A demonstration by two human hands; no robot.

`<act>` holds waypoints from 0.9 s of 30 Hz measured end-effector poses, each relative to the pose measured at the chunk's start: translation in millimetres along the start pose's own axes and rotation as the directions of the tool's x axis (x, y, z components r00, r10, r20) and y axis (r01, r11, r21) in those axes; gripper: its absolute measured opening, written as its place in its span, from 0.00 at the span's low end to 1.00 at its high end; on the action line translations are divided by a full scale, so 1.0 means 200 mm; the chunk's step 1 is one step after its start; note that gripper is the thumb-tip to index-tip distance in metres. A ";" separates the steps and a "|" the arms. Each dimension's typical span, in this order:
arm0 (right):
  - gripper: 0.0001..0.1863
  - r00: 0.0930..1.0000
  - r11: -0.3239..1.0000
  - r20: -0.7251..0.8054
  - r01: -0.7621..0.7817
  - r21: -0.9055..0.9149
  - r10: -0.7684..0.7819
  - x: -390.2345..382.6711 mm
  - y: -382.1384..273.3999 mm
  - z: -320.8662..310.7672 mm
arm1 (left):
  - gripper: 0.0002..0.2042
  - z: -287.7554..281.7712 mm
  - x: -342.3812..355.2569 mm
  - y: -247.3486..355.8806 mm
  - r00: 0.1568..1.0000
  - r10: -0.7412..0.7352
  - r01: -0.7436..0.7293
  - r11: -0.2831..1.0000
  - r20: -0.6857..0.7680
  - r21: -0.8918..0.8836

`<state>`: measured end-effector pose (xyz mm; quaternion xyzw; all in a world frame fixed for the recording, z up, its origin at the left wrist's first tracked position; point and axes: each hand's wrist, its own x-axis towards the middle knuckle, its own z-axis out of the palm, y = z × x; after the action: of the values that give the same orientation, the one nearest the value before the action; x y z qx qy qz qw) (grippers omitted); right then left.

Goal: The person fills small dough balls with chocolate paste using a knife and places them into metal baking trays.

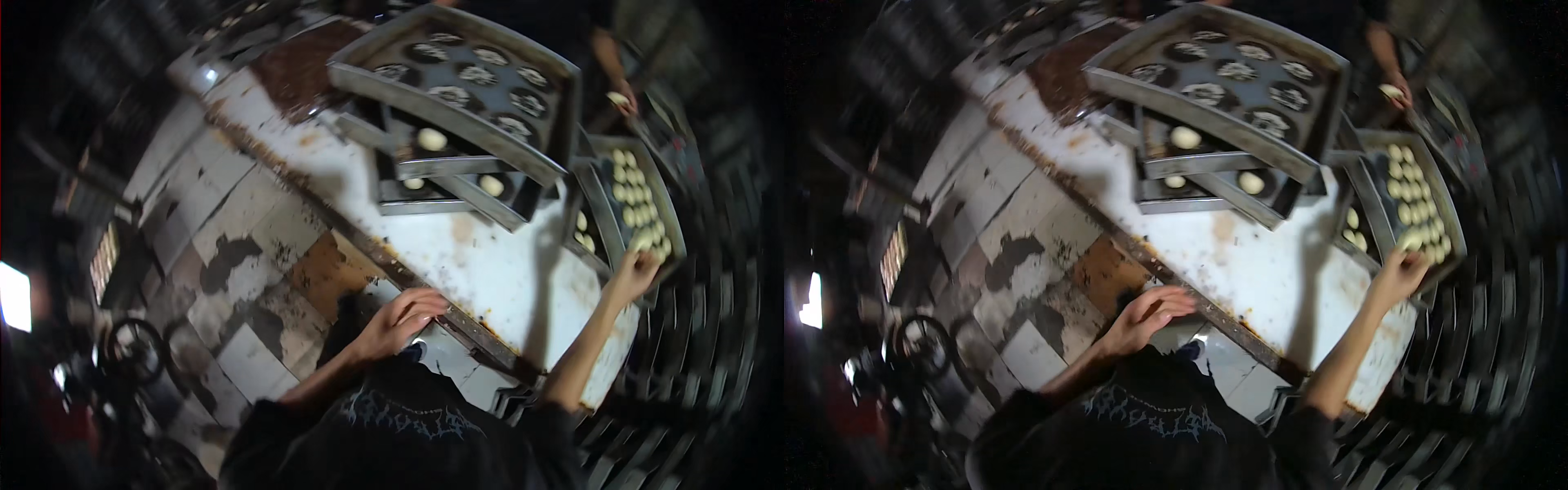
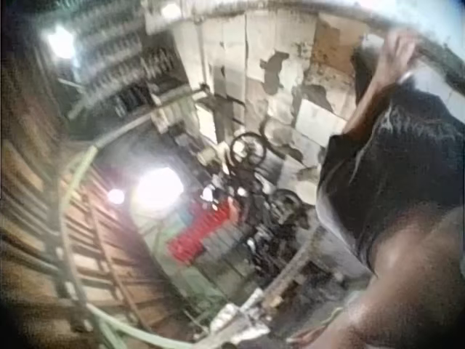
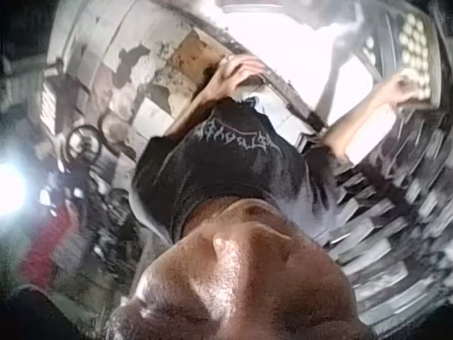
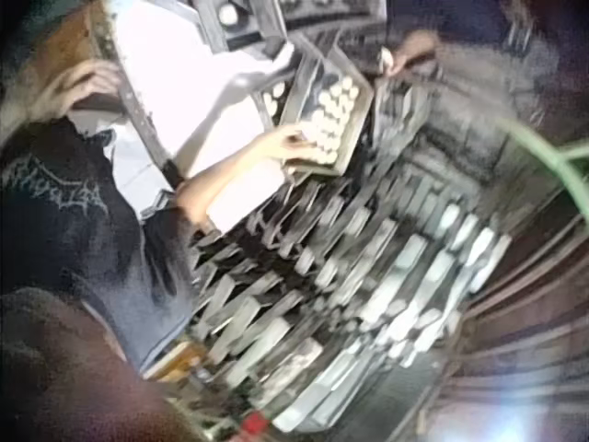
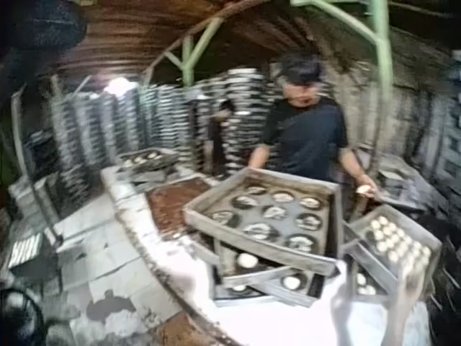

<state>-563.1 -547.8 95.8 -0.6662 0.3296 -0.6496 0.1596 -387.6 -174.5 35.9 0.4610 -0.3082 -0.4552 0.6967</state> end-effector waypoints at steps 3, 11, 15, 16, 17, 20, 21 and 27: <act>0.06 0.852 0.974 0.479 0.223 0.030 -0.210 -0.62 -0.67 0.10 | 0.22 0.01 0.10 0.07 0.996 0.058 -0.018 0.885 0.071 -0.466; 0.18 0.112 0.809 0.892 -0.384 0.446 -0.439 -1.03 -1.49 0.76 | 0.10 -0.97 0.08 0.25 0.751 -0.193 -0.133 0.893 -0.631 -0.431; 0.17 0.612 0.915 0.786 -0.267 0.304 -0.083 -1.33 -1.66 1.70 | 0.11 -1.39 0.16 0.40 0.755 0.008 -0.112 0.987 -0.656 -0.117; 0.16 0.667 0.890 0.726 -0.216 0.400 -0.165 -1.42 -1.65 1.91 | 0.12 -1.43 0.19 0.46 0.801 -0.071 0.031 0.997 -0.595 -0.077; 0.17 0.606 0.883 0.788 -0.306 0.356 -0.108 -1.47 -1.61 2.10 | 0.15 -1.40 0.26 0.51 0.798 -0.010 -0.221 0.925 -0.602 -0.309; 0.13 0.738 0.860 0.644 -0.448 0.245 0.201 -1.50 -1.41 2.53 | 0.18 -1.67 0.26 0.72 0.933 -0.054 -0.245 0.629 -0.356 -0.738; 0.13 0.702 0.852 0.653 -0.497 0.163 0.284 -1.52 -1.36 2.59 | 0.18 -1.77 0.26 0.75 0.925 -0.128 -0.199 0.637 -0.357 -0.745; 0.05 0.763 0.977 0.647 0.138 -0.161 -0.001 -1.52 -1.53 2.55 | 0.14 -2.18 0.36 0.66 0.891 -0.244 -0.004 0.838 -0.382 -0.546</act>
<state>21.5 -237.7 7.1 -0.8726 0.2933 -0.3512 0.1710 56.6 -61.8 -8.8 0.3584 0.0248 -0.4512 0.8169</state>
